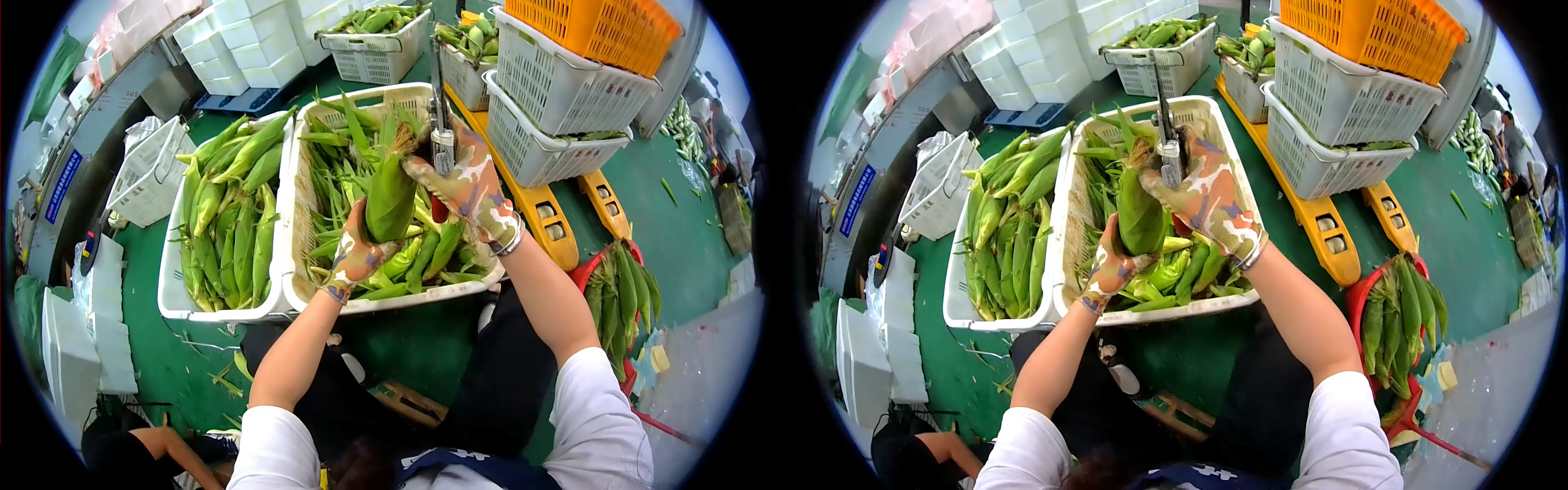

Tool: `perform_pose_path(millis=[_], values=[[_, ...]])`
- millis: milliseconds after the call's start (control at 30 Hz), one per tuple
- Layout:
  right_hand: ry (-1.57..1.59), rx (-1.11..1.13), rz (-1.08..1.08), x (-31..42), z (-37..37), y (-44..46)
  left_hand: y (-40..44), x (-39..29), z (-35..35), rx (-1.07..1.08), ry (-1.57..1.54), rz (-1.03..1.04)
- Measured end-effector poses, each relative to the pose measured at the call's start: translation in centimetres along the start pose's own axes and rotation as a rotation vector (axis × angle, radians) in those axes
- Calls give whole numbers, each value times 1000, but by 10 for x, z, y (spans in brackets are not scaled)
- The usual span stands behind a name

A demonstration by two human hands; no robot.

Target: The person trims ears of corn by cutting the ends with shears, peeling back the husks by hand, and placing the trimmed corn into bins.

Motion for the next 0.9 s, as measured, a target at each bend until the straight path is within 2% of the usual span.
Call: perform_pose_path(millis=[33, 100, 133, 167, 233, 267, 300, 367, 400, 433, 467, 500, 533, 633, 667, 700, 767, 800, 833, 900], values=[[-83, 34, -55, 4, 1, -1, -2, 7, -3, -3, -7, -12], [-56, 70, 20, -2, 2, -8, 0, 16, -4, 138, 263, -31], [-128, 72, 6, -12, 4, -10, -1, 16, -4, 143, 264, -21], [-200, 75, -8, -18, 7, -13, -3, 21, -7, 202, 377, -105], [-169, 44, 34, -32, 12, -23, -3, 4, -6, 110, 644, -57], [-42, 53, 169, -62, 19, -33, -7, -11, -4, 25, 709, -72], [86, 58, 304, -82, 27, -40, -6, -23, -2, -32, 743, -2], [148, 67, 356, -92, 39, -48, -6, -44, -1, -136, 679, -74], [204, 71, 405, -95, 45, -55, -13, -48, 0, -258, 718, 216], [259, 73, 454, -96, 50, -60, -4, -36, -3, -187, 526, 32], [251, 57, 520, -97, 54, -62, -3, -35, -3, -190, 576, 9], [326, -115, 589, -91, 57, -68, -2, -38, -3, -191, 630, -8], [334, -114, 605, -95, 59, -68, 0, -38, -3, -197, 682, -35], [323, -36, 586, -107, 60, -64, 3, -25, -2, -181, 736, -28], [338, -56, 582, -109, 58, -65, 3, -23, -3, -225, 764, 52], [354, -72, 577, -106, 57, -65, 7, -18, -5, -281, 703, 102], [423, -81, 587, -98, 55, -65, 9, 1, -10, -457, 443, 23], [374, -56, 544, -93, 52, -64, 9, 1, -11, -457, 366, -99], [327, -31, 501, -91, 50, -64, 7, 1, -14, -505, 619, 152], [352, -81, 505, -114, 44, -74, 6, 23, -20, -458, 98, -279]])
Point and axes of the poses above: each hand's wrist, its own y-axis towards the middle knuckle, its own z-axis out of the palm, x = y × z, the point moved 5 cm from there along y, towards the middle knuckle, and after that the axes turned 3 degrees about -z, right-handed, at the moved point
